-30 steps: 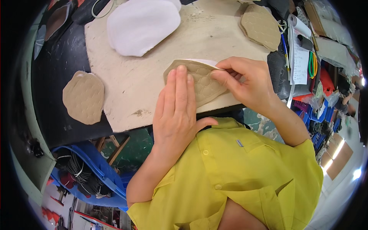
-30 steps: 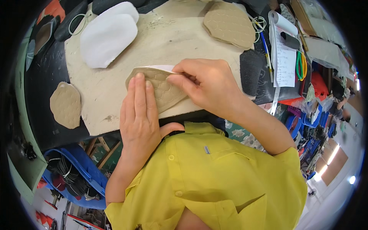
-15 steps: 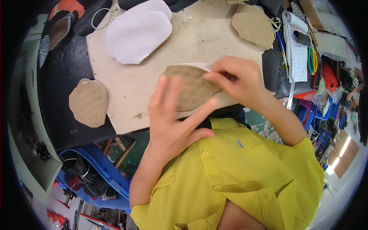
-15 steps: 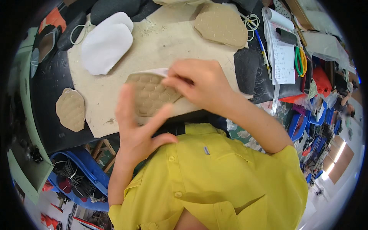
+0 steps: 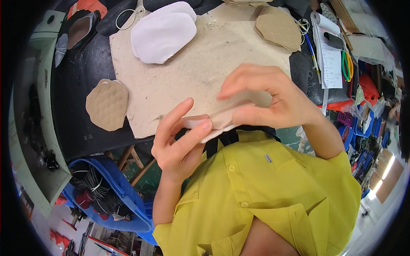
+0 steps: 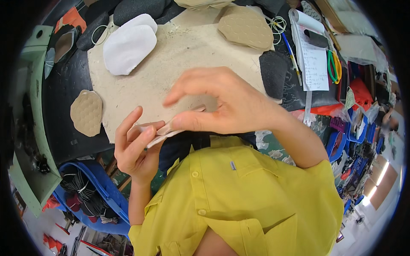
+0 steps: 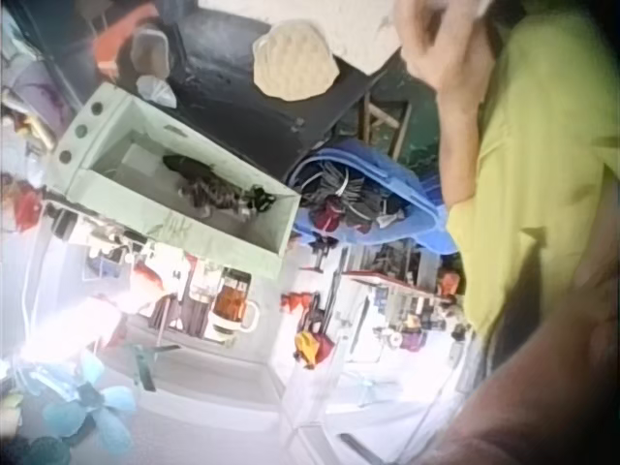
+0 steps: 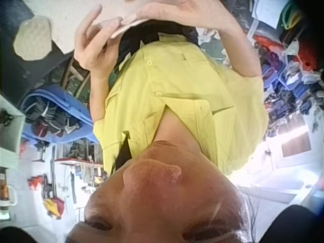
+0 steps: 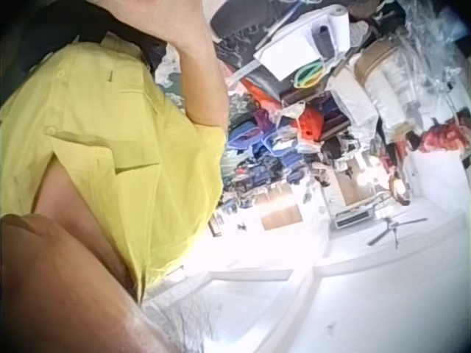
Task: The person repeatedly picks up white fabric pieces and beige textured insoles, aligns them, and presses them together by hand. The person stacks the assembled units on the table and later uses a blue pen to mark the stack.
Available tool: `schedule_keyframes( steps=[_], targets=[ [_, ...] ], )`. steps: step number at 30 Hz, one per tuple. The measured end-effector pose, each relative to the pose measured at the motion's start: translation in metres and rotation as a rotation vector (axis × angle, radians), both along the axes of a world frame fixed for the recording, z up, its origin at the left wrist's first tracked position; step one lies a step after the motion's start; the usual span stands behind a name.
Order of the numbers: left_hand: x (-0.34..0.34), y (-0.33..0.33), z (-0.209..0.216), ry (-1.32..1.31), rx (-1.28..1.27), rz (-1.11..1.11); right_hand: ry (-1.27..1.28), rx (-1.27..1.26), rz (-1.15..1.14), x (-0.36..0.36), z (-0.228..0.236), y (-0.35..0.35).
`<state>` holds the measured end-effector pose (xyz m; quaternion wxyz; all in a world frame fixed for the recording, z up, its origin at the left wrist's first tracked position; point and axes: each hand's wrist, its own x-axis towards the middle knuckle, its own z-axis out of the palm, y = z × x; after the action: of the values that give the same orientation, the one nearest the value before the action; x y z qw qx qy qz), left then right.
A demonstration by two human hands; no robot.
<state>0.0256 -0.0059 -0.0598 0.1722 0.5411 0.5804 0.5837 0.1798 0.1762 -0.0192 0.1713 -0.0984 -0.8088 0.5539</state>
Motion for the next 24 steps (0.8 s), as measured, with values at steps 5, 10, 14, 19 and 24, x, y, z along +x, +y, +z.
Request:
schedule_keyframes(
  steps=[5, 10, 14, 19, 24],
  targets=[
    [-0.001, -0.001, -0.003, 0.127, 0.173, 0.094, -0.263, -0.234, -0.053, -0.006, 0.005, -0.005],
    [-0.025, -0.025, 0.021, 0.158, 0.094, 0.093, -0.367, 0.005, -0.477, -0.02, -0.024, 0.001],
    [-0.09, -0.051, 0.017, -0.357, -0.127, 0.69, -0.096, 0.669, -0.55, -0.016, -0.034, 0.013],
    [-0.131, -0.047, -0.008, 0.658, -0.356, 0.888, -0.324, 1.003, -0.815, 0.039, -0.023, 0.08],
    [-0.055, 0.001, -0.012, 0.826, -0.205, 0.235, -0.668, 0.916, -0.907, 0.049, -0.017, 0.077]
  ],
)
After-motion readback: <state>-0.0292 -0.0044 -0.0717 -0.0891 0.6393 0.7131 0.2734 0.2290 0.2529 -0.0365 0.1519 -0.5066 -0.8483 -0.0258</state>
